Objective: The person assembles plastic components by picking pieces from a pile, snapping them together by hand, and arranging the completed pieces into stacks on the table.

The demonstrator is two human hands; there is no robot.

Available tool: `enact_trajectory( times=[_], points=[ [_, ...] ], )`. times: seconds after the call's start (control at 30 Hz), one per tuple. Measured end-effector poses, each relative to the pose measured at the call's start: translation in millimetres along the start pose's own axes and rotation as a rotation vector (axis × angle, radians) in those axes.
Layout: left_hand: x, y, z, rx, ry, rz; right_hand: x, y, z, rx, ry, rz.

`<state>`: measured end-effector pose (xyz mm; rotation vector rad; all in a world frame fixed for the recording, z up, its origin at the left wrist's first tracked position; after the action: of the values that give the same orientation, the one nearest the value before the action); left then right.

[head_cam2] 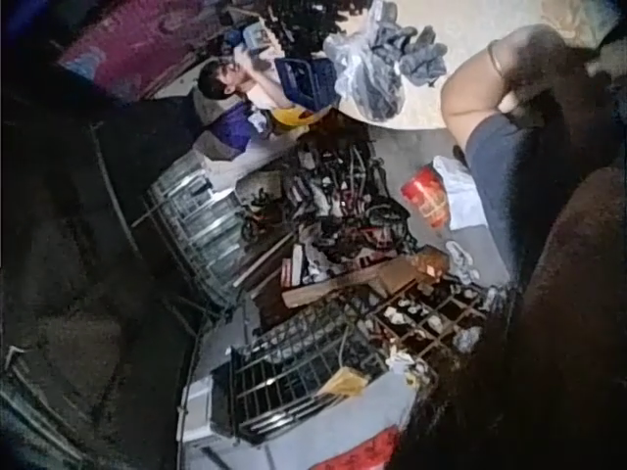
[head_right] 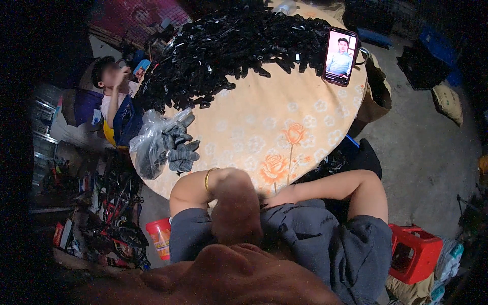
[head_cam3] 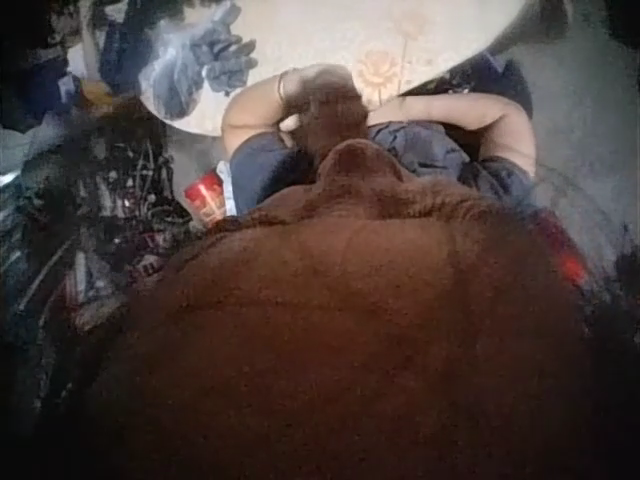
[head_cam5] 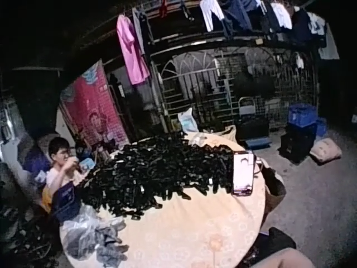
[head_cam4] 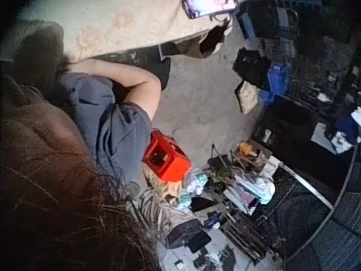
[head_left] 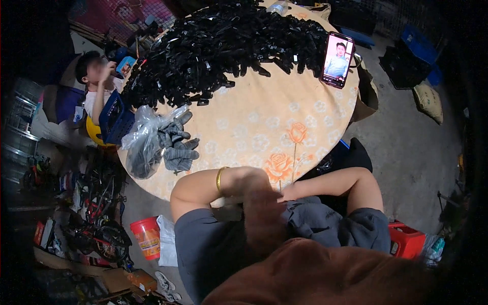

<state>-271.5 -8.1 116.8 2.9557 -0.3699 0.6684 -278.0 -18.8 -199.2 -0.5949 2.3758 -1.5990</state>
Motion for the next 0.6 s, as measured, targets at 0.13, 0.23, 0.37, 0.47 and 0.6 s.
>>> enact_trajectory(
  times=[0.13,0.23,0.37,0.47,0.6],
  points=[
    [25.6,20.5,16.0,0.382,-0.113,0.049,-1.4,-31.5,45.4,-0.168,0.722,-1.040],
    [34.7,27.9,26.8,0.533,-0.165,0.011,12.1,-44.5,65.3,0.183,0.423,-0.032],
    [39.1,26.9,41.8,0.675,-0.211,-0.060,28.0,148.9,218.7,0.958,0.806,-0.479],
    [46.8,61.9,49.5,0.601,-0.167,0.108,18.4,295.9,271.8,0.588,1.019,-0.342],
    [41.6,52.0,65.1,0.757,-0.202,0.045,-2.6,248.5,226.4,0.398,0.980,-0.291]
  ],
)
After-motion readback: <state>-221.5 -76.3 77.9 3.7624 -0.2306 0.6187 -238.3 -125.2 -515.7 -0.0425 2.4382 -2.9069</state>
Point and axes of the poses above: each hand's wrist, its own z-axis away from the middle knuckle, its own y-axis out of the palm, x = y × z, the point moved 9 cm from there along -z, towards the middle knuckle, and after that the axes turned 8 degrees about -y, right-handed, at the moved point
